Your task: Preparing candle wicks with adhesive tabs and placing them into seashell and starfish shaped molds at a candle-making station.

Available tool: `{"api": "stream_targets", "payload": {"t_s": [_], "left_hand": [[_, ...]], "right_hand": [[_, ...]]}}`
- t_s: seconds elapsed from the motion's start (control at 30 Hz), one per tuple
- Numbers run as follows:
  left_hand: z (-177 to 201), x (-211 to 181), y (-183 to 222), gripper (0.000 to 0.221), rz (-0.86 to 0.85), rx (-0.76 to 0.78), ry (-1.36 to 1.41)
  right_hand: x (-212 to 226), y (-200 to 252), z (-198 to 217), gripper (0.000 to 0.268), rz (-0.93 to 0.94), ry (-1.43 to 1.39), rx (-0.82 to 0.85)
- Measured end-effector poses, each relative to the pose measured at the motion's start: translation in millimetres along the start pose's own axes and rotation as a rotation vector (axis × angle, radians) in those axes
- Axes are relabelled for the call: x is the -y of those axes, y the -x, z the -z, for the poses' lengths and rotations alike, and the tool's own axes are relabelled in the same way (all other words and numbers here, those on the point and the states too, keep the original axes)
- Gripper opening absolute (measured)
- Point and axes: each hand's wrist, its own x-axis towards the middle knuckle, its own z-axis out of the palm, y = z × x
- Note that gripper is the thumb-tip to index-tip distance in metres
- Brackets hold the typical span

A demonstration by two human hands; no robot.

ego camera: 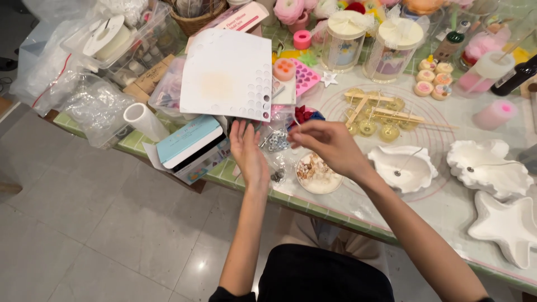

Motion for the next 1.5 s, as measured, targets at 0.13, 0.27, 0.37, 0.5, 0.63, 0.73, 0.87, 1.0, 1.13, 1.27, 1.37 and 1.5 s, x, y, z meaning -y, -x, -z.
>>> {"api": "stream_targets", "payload": {"t_s": [0.13, 0.27, 0.37, 0.5, 0.63, 0.73, 0.87, 1.0, 1.13, 1.27, 1.37, 1.5], "left_hand": [[-29.8, -1.4, -13.2, 0.049, 0.025, -0.198, 0.105], [-29.3, 18.2, -37.0, 0.034, 0.035, -0.23, 0.141], [-31.2, 20.4, -45.4, 0.028, -0.03, -0.218, 0.2], [-32.2, 15.9, -47.2, 0.027, 0.025, -0.207, 0.214], [-28.6, 21.4, -46.2, 0.026, 0.062, -0.207, 0.195], [-19.9, 34.1, -51.3, 0.022, 0.02, -0.138, 0.226], [-22.9, 10.7, -53.3, 0.02, 0.085, -0.161, 0.233], [2.1, 12.9, -59.9, 0.018, 0.139, -0.083, 0.202], [3.3, -3.9, -60.7, 0.019, 0.212, -0.042, 0.2], [25.1, 22.0, -74.5, 0.02, 0.247, -0.034, 0.224], [12.3, 16.1, -71.7, 0.022, 0.182, -0.038, 0.234], [-4.9, 8.3, -80.1, 0.026, 0.202, -0.161, 0.292]], "right_hand": [[-3.9, -54.0, -14.2, 0.025, 0.069, 0.13, -0.081], [-20.2, -108.7, -30.9, 0.022, 0.265, 0.269, -0.174], [-27.8, -131.0, -40.3, 0.022, 0.276, 0.423, -0.198], [-35.8, -138.2, -43.4, 0.021, 0.3, 0.511, -0.16], [-34.4, -132.6, -42.4, 0.02, 0.442, 0.603, -0.16], [-34.2, -133.8, -41.9, 0.019, 0.489, 0.666, -0.207], [-38.2, -141.1, -47.8, 0.017, 0.482, 0.72, -0.235], [-65.2, -149.7, -54.0, 0.019, 0.463, 0.676, -0.231], [-63.1, -150.4, -62.1, 0.023, 0.482, 0.707, -0.276], [-47.7, -145.5, -60.0, 0.023, 0.426, 0.714, -0.311], [-57.0, -154.1, -55.2, 0.022, 0.317, 0.657, -0.318], [-68.1, -161.7, -37.0, 0.027, 0.2, 0.111, -0.374]]}}
